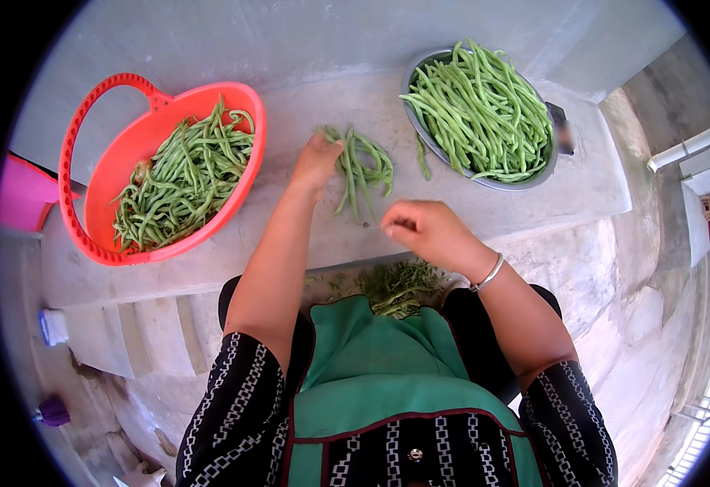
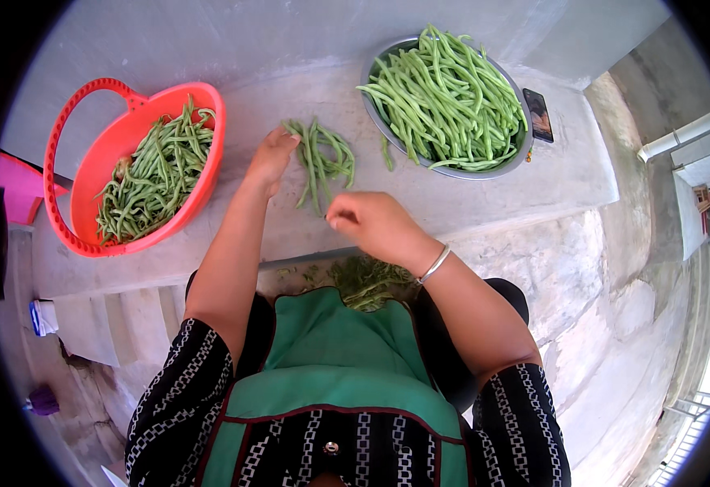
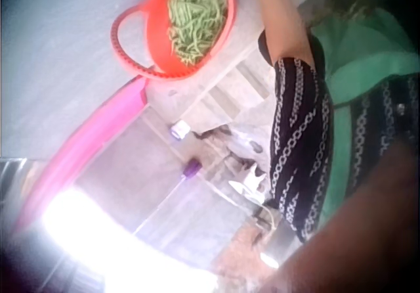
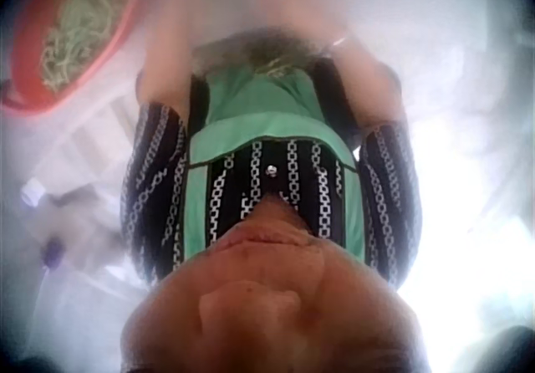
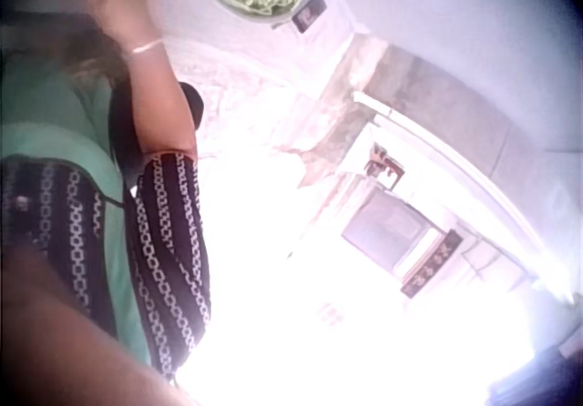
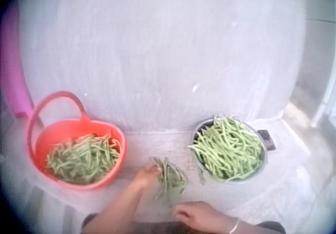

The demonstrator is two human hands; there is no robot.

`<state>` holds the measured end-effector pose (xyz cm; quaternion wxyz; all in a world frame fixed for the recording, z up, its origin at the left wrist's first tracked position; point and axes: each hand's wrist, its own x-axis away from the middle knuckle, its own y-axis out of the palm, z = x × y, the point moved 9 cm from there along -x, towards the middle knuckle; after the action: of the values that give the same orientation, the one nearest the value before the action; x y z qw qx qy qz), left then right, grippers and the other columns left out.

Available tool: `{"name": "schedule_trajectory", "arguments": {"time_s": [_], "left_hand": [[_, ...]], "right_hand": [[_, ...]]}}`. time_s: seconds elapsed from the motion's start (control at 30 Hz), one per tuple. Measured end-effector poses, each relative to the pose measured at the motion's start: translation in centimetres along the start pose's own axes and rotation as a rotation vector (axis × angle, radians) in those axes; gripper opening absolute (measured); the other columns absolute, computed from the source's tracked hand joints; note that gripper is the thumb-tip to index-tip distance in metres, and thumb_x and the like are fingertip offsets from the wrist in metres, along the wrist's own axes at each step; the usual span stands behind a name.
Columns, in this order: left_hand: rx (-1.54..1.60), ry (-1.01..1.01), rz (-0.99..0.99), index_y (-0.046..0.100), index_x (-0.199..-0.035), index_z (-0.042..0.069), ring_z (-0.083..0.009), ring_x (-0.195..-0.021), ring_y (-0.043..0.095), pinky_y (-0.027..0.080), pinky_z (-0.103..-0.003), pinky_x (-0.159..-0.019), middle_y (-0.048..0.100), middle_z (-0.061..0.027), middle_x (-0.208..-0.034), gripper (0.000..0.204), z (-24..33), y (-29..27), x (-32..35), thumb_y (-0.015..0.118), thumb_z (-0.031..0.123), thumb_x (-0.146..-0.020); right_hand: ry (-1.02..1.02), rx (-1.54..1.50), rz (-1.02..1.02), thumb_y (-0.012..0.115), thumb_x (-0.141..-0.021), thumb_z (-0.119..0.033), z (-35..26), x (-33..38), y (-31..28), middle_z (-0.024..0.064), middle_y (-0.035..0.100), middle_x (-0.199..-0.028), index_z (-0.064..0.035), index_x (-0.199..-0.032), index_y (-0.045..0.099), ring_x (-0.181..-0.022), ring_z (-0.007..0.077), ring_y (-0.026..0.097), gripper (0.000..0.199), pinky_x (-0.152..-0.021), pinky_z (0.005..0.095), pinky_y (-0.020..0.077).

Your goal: The person sits on the floor and trims green beans by hand, snapping off the ends and fibrous strings. The trimmed beans are placed into a red basket, while the discarded ends and strings fall onto the floor.

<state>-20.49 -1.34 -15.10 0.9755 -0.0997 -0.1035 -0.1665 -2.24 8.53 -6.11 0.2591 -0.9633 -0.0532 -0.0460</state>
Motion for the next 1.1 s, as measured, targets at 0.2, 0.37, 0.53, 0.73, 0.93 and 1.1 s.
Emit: {"name": "schedule_trajectory", "arguments": {"time_s": [0.2, 0.37, 0.53, 0.73, 0.93, 1.1], "left_hand": [[-0.045, 0.182, -0.226, 0.056, -0.118, 0.001, -0.0133, -0.1, 0.054, 0.041, -0.028, -0.089, 0.062, -0.0042, -0.105, 0.03, 4.4, -1.9, 6.8, 0.055, 0.014, -0.091], [-0.133, 0.405, -0.02, 0.061, -0.108, 0.001, -0.0103, -0.084, 0.059, 0.046, -0.024, -0.074, 0.063, -0.0018, -0.095, 0.019, 8.0, -11.6, 9.7, 0.054, 0.006, -0.09], [0.027, 0.419, 0.431, 0.062, -0.104, 0.0, -0.0119, -0.077, 0.061, 0.048, -0.025, -0.069, 0.066, -0.007, -0.09, 0.017, 8.4, -25.7, 10.8, 0.055, 0.006, -0.09], [0.188, 0.413, 0.471, 0.062, -0.104, 0.0, -0.0109, -0.08, 0.062, 0.049, -0.024, -0.069, 0.065, -0.0056, -0.094, 0.017, 9.8, -29.2, 13.7, 0.054, 0.006, -0.091], [0.088, 0.531, 0.531, 0.062, -0.105, 0.001, -0.0141, -0.083, 0.062, 0.049, -0.027, -0.072, 0.065, -0.0064, -0.096, 0.018, 10.6, -30.7, 14.7, 0.056, 0.005, -0.089], [-0.487, 0.993, 0.42, 0.063, -0.108, 0.005, -0.0208, -0.094, 0.059, 0.047, -0.03, -0.082, 0.063, -0.0069, -0.108, 0.026, 16.1, -23.3, 18.0, 0.064, 0.003, -0.082]], "right_hand": [[-0.349, 0.334, -0.247, 0.061, -0.078, -0.01, -1.7, -0.2, 6.2, 0.0124, 0.063, -0.079, -0.0055, -0.083, 0.063, -0.074, 0.0329, 0.06, 0.007, -0.066, 0.0409, 0.0465], [-0.347, 0.321, -0.143, 0.062, -0.081, -0.012, -7.8, -4.2, 6.4, 0.0102, 0.063, -0.085, -0.0047, -0.088, 0.063, -0.077, 0.0296, 0.06, 0.009, -0.069, 0.036, 0.0476], [-0.712, 0.402, 0.16, 0.063, -0.079, -0.01, -18.3, -10.4, 8.1, 0.0095, 0.063, -0.085, -0.0041, -0.087, 0.063, -0.082, 0.0285, 0.06, 0.01, -0.072, 0.0372, 0.0483], [-0.772, 1.043, -0.055, 0.06, -0.078, -0.017, -17.3, -20.4, 15.7, 0.0107, 0.063, -0.082, -0.0036, -0.08, 0.065, -0.086, 0.0309, 0.059, 0.015, -0.072, 0.0403, 0.0487], [-0.589, 0.48, -0.041, 0.06, -0.083, -0.021, -23.1, -19.1, 10.4, 0.0129, 0.062, -0.073, -0.0028, -0.081, 0.065, -0.07, 0.0273, 0.059, 0.019, -0.064, 0.0384, 0.0452], [-0.547, 0.376, 0.058, 0.067, -0.08, -0.018, -24.2, -13.7, 5.5, 0.0105, 0.062, -0.07, -0.0031, -0.084, 0.065, -0.062, 0.0263, 0.058, 0.016, -0.058, 0.0345, 0.0452]]}}
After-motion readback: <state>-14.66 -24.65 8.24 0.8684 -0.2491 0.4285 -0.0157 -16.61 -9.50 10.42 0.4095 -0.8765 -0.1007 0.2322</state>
